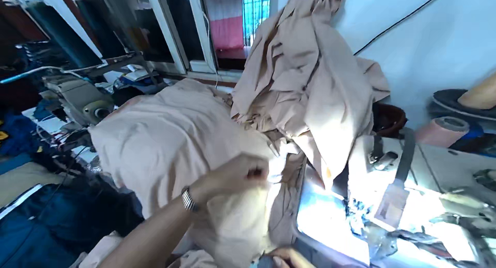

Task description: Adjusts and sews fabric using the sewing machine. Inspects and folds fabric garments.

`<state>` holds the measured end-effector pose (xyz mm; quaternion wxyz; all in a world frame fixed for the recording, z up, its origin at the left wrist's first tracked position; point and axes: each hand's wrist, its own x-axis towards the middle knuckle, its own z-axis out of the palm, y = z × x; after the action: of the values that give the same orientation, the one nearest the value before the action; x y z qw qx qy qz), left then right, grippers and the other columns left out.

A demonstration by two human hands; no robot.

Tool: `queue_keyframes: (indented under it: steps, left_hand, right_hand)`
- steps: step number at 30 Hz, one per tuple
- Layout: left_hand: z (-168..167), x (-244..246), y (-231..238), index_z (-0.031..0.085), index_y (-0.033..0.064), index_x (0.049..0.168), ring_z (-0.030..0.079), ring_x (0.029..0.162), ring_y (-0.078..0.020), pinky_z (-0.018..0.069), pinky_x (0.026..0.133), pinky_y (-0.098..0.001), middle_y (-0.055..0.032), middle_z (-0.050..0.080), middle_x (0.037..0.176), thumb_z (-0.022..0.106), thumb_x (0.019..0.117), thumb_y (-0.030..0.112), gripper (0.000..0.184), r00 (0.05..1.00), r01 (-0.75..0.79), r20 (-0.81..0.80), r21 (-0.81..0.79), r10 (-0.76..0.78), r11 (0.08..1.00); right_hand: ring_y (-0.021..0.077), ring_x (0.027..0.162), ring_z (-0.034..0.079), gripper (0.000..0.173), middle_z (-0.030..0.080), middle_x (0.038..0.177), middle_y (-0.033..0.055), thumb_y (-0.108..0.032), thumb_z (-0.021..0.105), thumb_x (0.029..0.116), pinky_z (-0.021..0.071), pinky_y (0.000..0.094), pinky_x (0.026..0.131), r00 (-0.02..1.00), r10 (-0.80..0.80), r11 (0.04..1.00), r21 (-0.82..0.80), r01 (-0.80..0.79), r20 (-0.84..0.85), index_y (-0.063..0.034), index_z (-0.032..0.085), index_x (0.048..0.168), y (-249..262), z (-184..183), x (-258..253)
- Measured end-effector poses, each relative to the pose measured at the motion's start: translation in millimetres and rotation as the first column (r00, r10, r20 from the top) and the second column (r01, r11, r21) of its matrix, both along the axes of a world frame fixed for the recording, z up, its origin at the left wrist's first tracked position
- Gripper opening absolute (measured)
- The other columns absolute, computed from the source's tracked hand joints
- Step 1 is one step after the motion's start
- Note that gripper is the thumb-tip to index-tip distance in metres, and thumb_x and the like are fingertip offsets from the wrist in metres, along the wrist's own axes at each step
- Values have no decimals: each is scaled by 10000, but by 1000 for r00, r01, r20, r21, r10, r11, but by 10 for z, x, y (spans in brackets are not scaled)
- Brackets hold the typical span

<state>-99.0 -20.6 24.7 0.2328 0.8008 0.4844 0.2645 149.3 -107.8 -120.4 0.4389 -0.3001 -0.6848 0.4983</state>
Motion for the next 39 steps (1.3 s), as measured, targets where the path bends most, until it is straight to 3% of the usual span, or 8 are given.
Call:
queue_keyframes:
  steps: [2, 6, 11, 19, 24, 30, 34, 39]
  left_hand:
    - [-347, -26, -509, 679, 18, 949, 610, 781, -157, 524, 702, -316, -84, 633, 877, 707, 956, 224, 208, 995, 90, -21, -202, -96, 975]
    - [-757, 100, -1034, 661, 17, 1089, 602, 1064, -360, 499, 958, -494, -181, 617, 1069, 652, 985, 191, 202, 982, -24, -187, -44, 15, 999]
    - [-929, 39, -1048, 669, -6, 927, 622, 934, -265, 519, 878, -404, -146, 632, 957, 697, 947, 147, 156, 994, -102, 30, -23, 103, 994]
    - [-926, -225, -919, 651, -1, 840, 594, 877, -108, 512, 792, -263, -67, 621, 939, 722, 891, 46, 99, 947, 75, 322, -169, -17, 983]
    - [-487, -434, -914, 637, 10, 912, 589, 736, -119, 514, 690, -302, -46, 617, 828, 666, 937, 50, 55, 919, -126, 364, -92, 151, 988]
    - [-217, -137, -937, 640, 52, 926, 610, 998, -170, 534, 883, -365, -59, 633, 1022, 760, 882, 169, 173, 979, -86, 202, 234, 38, 968]
    - [-449, -615, -921, 638, 86, 1328, 576, 1298, -330, 398, 1103, -646, -108, 651, 1337, 787, 839, 72, 511, 902, -246, -267, 330, 340, 911]
    - [-427, -1047, -1540, 752, 69, 1196, 676, 1205, -288, 392, 1149, -627, -89, 741, 1212, 650, 835, -137, 429, 859, -384, -181, 388, 478, 838]
  right_hand:
    - [81, 743, 692, 173, 728, 869, 101, -23, 571, 983, 603, 259, 729, 1000, -19, 1000, 2, 19, 13, 64, 720, 982, 3, 30, -2]
    - [74, 767, 698, 187, 737, 952, 97, -31, 578, 984, 606, 245, 710, 999, -22, 999, 50, 21, 24, 68, 702, 1082, 9, 22, -42]
    - [79, 818, 635, 336, 668, 1059, 114, -211, 603, 1007, 565, 221, 705, 981, -86, 950, 310, 28, 175, -115, 698, 1314, -5, -98, -130]
    - [129, 895, 663, 301, 669, 999, 74, -71, 529, 930, 579, 250, 783, 927, -263, 841, 535, 83, 269, -149, 798, 1041, -80, -141, -229]
    - [133, 780, 664, 239, 664, 962, 103, -37, 546, 893, 586, 252, 684, 905, -307, 855, 503, 127, 293, -67, 774, 960, -67, 53, -278]
    - [280, 722, 692, 469, 517, 1433, 260, -18, 750, 839, 607, 457, 622, 938, -282, 848, 510, 145, 202, -19, 649, 1298, 348, 853, -740]
    - [191, 759, 680, 122, 693, 953, 105, -28, 598, 974, 599, 382, 706, 952, -227, 879, 463, 110, 205, -22, 717, 998, 504, 1012, -846]
    - [175, 865, 722, 253, 748, 1009, 109, -41, 517, 962, 603, 327, 774, 983, -142, 875, 480, 69, 118, -2, 737, 1081, -53, 615, -833]
